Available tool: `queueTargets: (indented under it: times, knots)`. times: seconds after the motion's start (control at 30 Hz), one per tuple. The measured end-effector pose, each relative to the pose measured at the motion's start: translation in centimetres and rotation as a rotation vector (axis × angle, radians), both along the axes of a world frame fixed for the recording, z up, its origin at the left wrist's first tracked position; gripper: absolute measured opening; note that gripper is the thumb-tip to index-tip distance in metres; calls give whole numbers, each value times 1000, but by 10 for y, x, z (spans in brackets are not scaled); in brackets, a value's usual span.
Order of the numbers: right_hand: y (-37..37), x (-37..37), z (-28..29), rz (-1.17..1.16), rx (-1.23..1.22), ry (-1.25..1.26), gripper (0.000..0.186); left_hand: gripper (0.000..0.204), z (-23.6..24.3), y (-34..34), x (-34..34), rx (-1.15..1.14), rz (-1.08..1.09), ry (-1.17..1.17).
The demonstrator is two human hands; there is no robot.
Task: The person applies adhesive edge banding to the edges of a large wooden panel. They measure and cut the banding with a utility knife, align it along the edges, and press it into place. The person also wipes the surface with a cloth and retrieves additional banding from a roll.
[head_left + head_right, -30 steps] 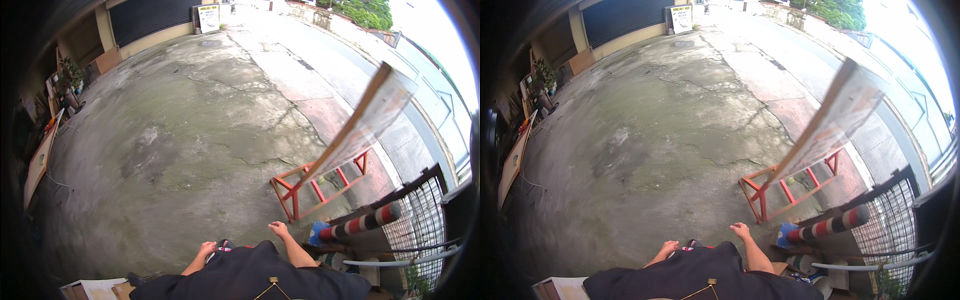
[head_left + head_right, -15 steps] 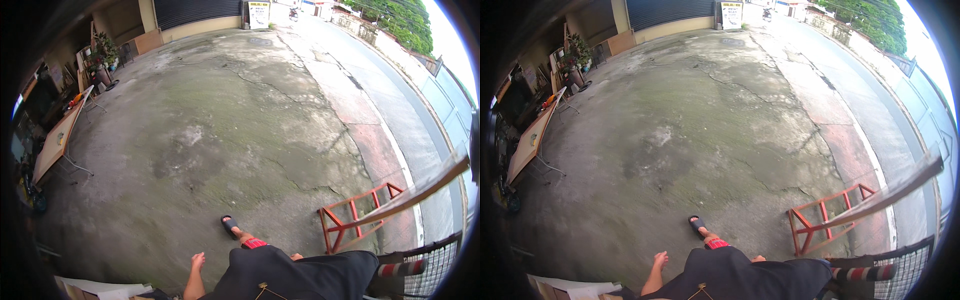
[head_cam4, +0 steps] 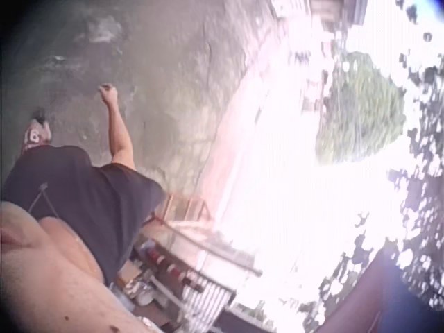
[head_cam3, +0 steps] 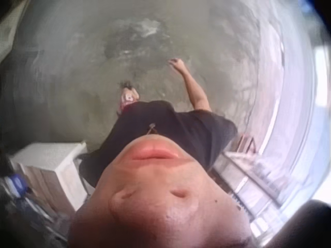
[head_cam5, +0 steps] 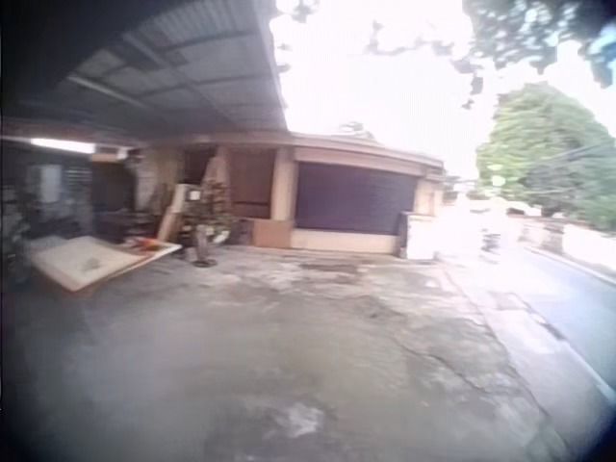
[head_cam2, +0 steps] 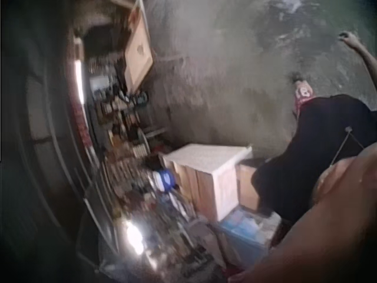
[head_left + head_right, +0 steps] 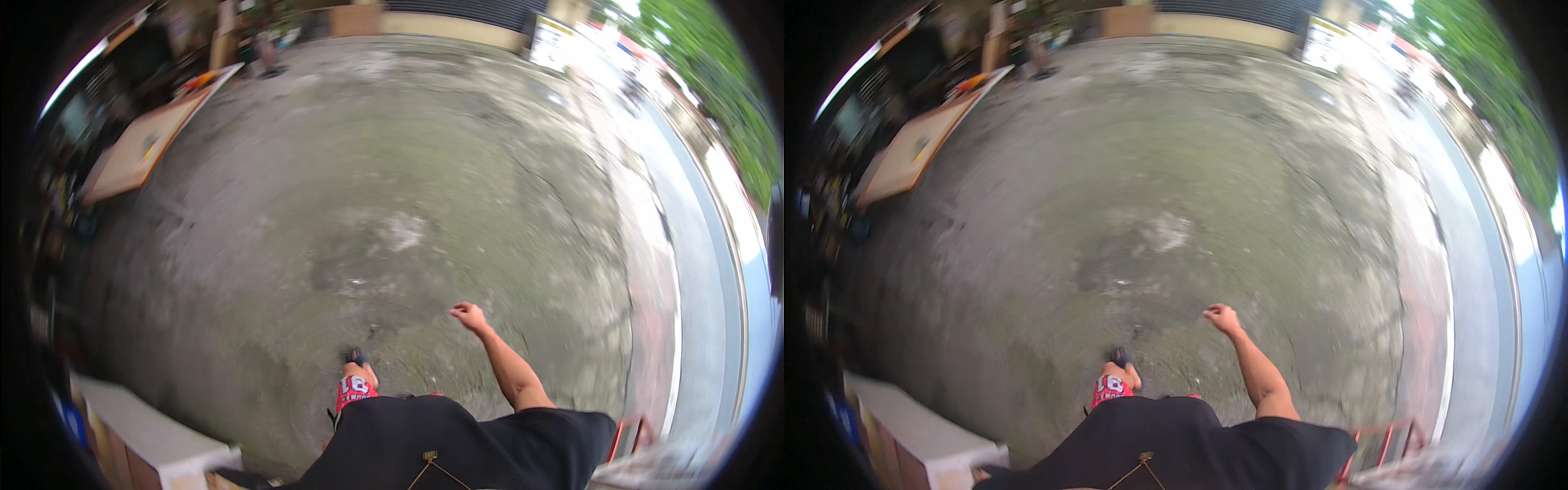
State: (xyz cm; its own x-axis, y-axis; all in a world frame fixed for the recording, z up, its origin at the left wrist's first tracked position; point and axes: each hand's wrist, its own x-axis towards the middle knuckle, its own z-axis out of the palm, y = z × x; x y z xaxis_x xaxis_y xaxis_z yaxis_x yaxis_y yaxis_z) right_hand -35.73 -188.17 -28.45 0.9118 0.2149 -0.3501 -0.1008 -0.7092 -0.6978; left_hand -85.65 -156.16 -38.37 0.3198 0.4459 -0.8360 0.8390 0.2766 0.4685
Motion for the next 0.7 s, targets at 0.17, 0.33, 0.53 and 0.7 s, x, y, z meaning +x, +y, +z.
queueTargets:
  times: [0.17, 0.33, 0.53, 0.7]
  knots:
    - [114, 125, -13, 27, 71, -11, 38, 22, -8, 76, 64, -15, 80, 63]
    - [221, 141, -64, 61, -24, 423, 26, 22, -30, 228, 133, 13, 321, -153]
    - [295, 126, -118, 68, -75, 644, 30, 31, 89, 470, 371, 290, 389, -139]
    - [408, 214, -145, 245, -242, 723, 26, 33, 92, 611, 504, 387, 357, -226]
